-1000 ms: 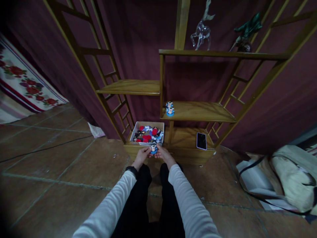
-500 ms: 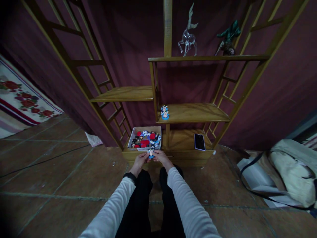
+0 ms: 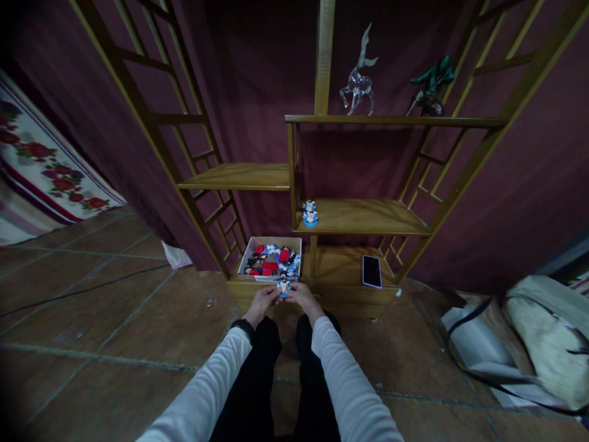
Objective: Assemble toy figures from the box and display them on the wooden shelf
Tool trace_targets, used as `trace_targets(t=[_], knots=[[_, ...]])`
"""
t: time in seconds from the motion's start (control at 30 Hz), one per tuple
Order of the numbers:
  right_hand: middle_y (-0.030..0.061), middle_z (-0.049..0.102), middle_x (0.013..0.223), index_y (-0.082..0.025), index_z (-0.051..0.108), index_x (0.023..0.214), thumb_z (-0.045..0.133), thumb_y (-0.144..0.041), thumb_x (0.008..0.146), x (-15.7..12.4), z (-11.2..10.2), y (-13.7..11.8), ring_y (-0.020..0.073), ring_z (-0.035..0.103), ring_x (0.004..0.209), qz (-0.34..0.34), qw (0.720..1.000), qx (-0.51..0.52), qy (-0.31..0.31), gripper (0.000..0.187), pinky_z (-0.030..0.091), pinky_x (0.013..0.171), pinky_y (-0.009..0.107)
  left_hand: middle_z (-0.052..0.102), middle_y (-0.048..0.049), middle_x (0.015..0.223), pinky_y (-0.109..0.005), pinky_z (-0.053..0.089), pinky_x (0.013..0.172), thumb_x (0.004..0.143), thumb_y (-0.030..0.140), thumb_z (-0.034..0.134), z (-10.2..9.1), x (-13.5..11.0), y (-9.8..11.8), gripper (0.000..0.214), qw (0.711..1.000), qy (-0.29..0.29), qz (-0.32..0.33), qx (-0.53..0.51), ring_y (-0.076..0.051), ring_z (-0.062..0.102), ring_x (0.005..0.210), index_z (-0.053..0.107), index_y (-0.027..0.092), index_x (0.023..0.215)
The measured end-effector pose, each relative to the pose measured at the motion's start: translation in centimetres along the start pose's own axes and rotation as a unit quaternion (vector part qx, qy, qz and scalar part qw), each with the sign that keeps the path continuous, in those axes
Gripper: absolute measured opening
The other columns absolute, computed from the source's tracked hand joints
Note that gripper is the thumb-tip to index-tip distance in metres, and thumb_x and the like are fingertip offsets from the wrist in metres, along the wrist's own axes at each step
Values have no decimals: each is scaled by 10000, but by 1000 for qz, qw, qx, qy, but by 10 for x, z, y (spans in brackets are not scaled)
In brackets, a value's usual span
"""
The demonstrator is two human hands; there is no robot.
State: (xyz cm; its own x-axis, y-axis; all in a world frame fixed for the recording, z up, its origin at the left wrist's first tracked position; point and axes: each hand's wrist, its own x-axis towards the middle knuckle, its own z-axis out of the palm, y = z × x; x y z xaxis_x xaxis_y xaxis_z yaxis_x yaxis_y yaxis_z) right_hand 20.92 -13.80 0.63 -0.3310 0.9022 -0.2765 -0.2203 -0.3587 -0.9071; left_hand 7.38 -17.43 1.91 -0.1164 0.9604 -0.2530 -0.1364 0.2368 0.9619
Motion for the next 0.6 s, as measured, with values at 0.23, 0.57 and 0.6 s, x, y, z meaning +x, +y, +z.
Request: trace_targets(t=[0.23, 0.57, 0.6], knots=[[3, 659, 656, -154, 645, 712, 762, -199, 549, 5, 3, 4, 136, 646, 587, 6, 1000, -18, 4, 206, 553, 618, 283, 627, -43, 557, -186, 378, 423, 509, 364, 768, -2, 2, -3, 339, 1000, 2, 1, -18, -88, 521, 455, 672, 91, 684], [1, 658, 658, -142, 646, 708, 774, -253, 523, 13, 4, 13, 114, 629, 525, -7, 999, -26, -25, 250, 539, 570, 238, 590, -16, 504, -182, 363, 413, 535, 341, 750, -6, 4, -5, 290, 1000, 18, 6, -19, -79, 494, 432, 663, 94, 661], [0, 658, 659, -143, 647, 708, 777, -258, 516, 13, 4, 13, 115, 630, 530, -10, 999, -22, -26, 260, 539, 577, 239, 594, -17, 512, -184, 367, 418, 528, 337, 753, -7, 4, -5, 293, 1000, 18, 5, -23, -80, 498, 438, 664, 93, 664]])
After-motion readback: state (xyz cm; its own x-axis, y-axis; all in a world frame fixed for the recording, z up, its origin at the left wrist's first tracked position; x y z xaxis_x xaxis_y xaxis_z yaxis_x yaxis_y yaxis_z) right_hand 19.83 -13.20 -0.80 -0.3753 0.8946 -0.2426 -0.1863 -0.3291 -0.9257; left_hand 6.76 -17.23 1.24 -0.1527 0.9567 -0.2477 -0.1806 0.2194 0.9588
